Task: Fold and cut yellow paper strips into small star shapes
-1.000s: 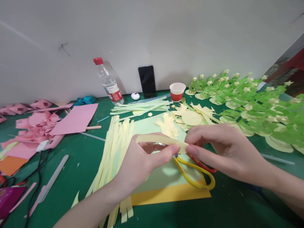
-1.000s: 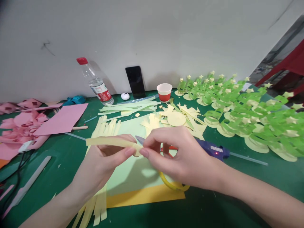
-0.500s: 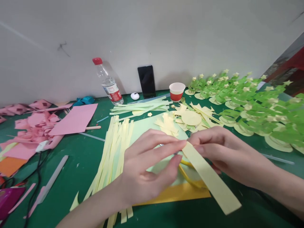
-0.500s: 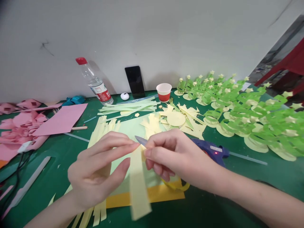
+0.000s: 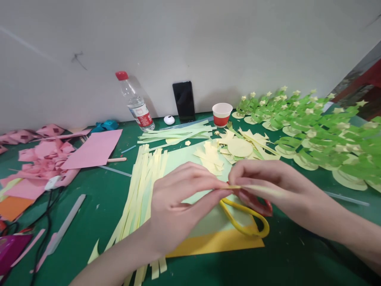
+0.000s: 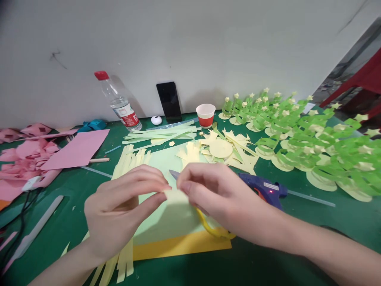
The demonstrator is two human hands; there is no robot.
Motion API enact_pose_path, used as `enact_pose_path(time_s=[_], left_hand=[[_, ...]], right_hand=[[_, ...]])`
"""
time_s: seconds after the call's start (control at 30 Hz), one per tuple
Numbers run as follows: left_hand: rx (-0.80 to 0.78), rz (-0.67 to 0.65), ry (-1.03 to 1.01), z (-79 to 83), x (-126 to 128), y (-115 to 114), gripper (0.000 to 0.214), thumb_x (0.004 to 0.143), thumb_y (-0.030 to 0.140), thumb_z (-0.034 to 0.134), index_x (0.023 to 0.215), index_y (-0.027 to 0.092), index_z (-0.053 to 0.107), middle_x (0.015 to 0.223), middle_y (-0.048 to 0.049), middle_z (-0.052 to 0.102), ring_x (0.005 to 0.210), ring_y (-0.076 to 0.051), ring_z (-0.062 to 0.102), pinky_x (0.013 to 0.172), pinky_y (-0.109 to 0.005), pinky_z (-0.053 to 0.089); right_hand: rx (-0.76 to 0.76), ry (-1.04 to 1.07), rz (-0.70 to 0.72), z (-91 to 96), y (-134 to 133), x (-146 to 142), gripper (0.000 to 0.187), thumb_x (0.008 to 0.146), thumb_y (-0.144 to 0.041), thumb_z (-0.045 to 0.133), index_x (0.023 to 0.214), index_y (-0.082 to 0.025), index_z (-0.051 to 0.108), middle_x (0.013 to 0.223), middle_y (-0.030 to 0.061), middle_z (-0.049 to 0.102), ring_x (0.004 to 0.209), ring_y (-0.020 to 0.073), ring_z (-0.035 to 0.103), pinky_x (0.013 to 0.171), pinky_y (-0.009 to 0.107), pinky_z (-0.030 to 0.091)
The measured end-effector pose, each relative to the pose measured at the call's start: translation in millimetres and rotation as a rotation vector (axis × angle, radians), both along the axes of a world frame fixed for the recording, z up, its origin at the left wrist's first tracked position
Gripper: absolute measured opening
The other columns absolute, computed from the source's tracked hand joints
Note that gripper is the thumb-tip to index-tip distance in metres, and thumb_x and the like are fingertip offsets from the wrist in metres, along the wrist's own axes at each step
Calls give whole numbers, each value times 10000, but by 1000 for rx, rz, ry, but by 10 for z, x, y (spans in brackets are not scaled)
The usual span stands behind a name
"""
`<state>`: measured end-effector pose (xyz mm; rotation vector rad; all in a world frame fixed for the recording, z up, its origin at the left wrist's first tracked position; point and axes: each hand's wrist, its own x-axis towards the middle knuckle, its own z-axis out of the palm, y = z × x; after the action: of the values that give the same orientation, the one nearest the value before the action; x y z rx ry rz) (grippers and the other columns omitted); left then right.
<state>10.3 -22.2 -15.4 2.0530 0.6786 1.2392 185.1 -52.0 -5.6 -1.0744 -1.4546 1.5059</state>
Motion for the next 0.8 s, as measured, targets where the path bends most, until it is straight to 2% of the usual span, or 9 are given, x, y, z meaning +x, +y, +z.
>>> enact_pose_path(time_s=[0.07, 0.17, 0.33, 0.47, 0.6, 0.7, 0.8], left_hand=[[-153, 12, -26, 9, 16, -13, 97, 724, 96, 696, 694, 189, 691, 674, -4, 687, 620, -130, 601, 638, -255, 492], [-311, -1, -27, 32, 33, -33, 101, 722, 100, 695, 677, 191, 692, 666, 19, 679, 613, -111, 596, 630, -222, 481], [-389, -1, 8, 68, 52, -38, 123, 726, 114, 688, 623, 181, 682, 639, 21, 673, 600, -112, 589, 594, -207, 469], [-367, 3, 75, 112, 58, -19, 168, 736, 132, 673, 574, 179, 677, 640, -2, 683, 592, -137, 593, 577, -230, 471], [-390, -24, 127, 149, 48, 5, 184, 751, 123, 645, 583, 179, 696, 638, -8, 675, 609, -142, 599, 587, -222, 473], [-442, -73, 116, 157, 43, 23, 221, 795, 138, 579, 630, 187, 718, 623, -4, 668, 609, -137, 602, 602, -211, 478], [-537, -92, 51, 155, 45, 35, 245, 804, 142, 556, 631, 190, 724, 603, 0, 660, 603, -128, 599, 588, -189, 485]], right_hand=[[224, -101, -98, 12, -9, -18, 85, 782, -180, 527, 705, -183, 562, 637, -17, 542, 442, 59, 415, 375, 175, 321], [319, -197, -140, 43, -3, -46, 79, 752, -175, 562, 675, -189, 558, 629, 11, 595, 510, 107, 517, 389, 194, 381], [277, -119, -204, 50, 13, -56, 137, 748, -171, 609, 615, -168, 578, 472, -36, 519, 362, 57, 440, 319, 151, 372], [149, 34, -211, 31, 7, -50, 113, 698, -193, 712, 646, -157, 619, 477, -48, 537, 346, 51, 489, 308, 113, 415], [49, 55, -202, 56, 36, -49, 169, 628, -191, 773, 598, -151, 611, 461, -46, 558, 334, 60, 515, 311, 110, 443], [83, 44, -222, 65, 56, -45, 170, 627, -203, 776, 592, -160, 615, 433, -50, 553, 323, 64, 507, 295, 116, 429], [207, -50, -283, 47, 45, -42, 125, 674, -227, 737, 616, -173, 640, 445, -40, 578, 339, 75, 525, 293, 135, 431]])
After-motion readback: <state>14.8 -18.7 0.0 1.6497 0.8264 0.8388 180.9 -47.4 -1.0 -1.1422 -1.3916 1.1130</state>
